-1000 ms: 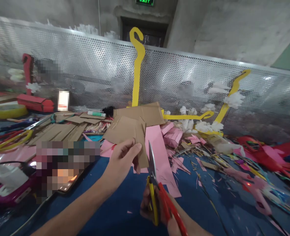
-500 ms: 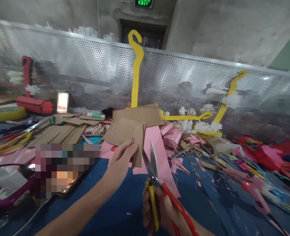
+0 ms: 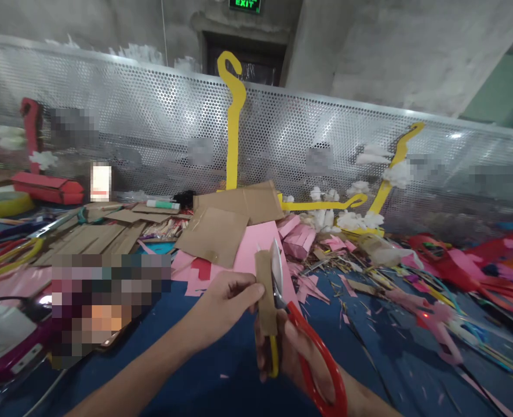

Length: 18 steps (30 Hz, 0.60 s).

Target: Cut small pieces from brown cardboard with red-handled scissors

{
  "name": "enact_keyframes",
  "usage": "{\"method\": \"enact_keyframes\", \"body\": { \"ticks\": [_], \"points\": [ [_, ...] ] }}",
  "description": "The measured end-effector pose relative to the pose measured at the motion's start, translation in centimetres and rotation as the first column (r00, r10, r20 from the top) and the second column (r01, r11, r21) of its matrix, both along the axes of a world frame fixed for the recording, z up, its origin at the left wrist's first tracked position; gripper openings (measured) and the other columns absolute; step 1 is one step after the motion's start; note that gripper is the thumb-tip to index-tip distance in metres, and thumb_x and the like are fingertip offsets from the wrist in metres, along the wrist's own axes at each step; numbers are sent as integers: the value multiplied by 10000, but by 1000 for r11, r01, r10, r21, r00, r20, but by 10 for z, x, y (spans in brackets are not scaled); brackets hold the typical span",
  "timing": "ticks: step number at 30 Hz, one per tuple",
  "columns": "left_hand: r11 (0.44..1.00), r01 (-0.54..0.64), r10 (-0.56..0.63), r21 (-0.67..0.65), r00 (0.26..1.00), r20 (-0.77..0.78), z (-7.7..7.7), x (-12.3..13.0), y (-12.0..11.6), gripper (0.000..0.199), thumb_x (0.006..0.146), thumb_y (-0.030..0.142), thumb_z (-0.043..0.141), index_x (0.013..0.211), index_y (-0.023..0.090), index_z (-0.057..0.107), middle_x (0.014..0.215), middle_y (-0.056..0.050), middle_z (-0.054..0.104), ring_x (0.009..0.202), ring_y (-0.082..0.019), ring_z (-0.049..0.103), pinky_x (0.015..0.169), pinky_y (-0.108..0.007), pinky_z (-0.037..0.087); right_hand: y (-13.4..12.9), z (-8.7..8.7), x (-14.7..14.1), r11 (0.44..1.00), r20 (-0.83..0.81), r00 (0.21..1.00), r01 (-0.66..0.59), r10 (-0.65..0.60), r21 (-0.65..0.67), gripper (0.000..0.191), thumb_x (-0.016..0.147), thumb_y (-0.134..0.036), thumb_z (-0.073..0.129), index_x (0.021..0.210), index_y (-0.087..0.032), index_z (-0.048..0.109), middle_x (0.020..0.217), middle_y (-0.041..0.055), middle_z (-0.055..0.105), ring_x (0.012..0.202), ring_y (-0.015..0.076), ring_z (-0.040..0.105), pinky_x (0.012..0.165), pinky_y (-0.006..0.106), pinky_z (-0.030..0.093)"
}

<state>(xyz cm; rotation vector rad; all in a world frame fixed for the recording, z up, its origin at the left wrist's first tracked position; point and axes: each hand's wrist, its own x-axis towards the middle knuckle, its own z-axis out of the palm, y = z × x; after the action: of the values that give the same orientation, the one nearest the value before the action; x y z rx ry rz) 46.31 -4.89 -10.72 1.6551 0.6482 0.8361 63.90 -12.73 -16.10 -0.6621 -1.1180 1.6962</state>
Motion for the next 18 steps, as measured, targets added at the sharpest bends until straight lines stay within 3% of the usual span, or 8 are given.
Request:
{"method": "enact_keyframes", "body": {
  "ticks": [4,10,14,18],
  "points": [
    [994,70,-68,-86,997,25,-1,1,-1,390,941,429,520,666,165,601,588,2,578,458,-91,396,452,-227,253,0,1,0,1000,3,1000,8,-8,12,395,895,-544,620,1060,-186,594,957,85,671,771,188,673,747,356,531],
    [981,109,-102,-161,994,48,6,1,-3,416,925,417,540,601,158,575,572,-7,589,453,-81,383,449,-210,245,-7,9,1,998,79,995,59,-62,32,551,834,-559,704,1184,-177,513,916,87,695,727,189,691,731,356,520],
    [980,129,-122,-150,991,57,3,1,-2,396,942,414,527,647,158,591,578,8,566,447,-75,367,451,-211,250,-7,9,0,997,117,991,51,-58,62,476,863,-556,673,1121,-179,540,921,75,694,661,147,672,672,308,517],
    [978,83,-67,-192,994,85,3,4,-3,381,923,460,549,678,168,570,569,31,505,448,-83,380,434,-211,261,-6,1,1,998,105,994,33,-39,58,464,879,-579,637,1122,-196,540,975,85,676,716,157,666,701,331,536]
  ]
}}
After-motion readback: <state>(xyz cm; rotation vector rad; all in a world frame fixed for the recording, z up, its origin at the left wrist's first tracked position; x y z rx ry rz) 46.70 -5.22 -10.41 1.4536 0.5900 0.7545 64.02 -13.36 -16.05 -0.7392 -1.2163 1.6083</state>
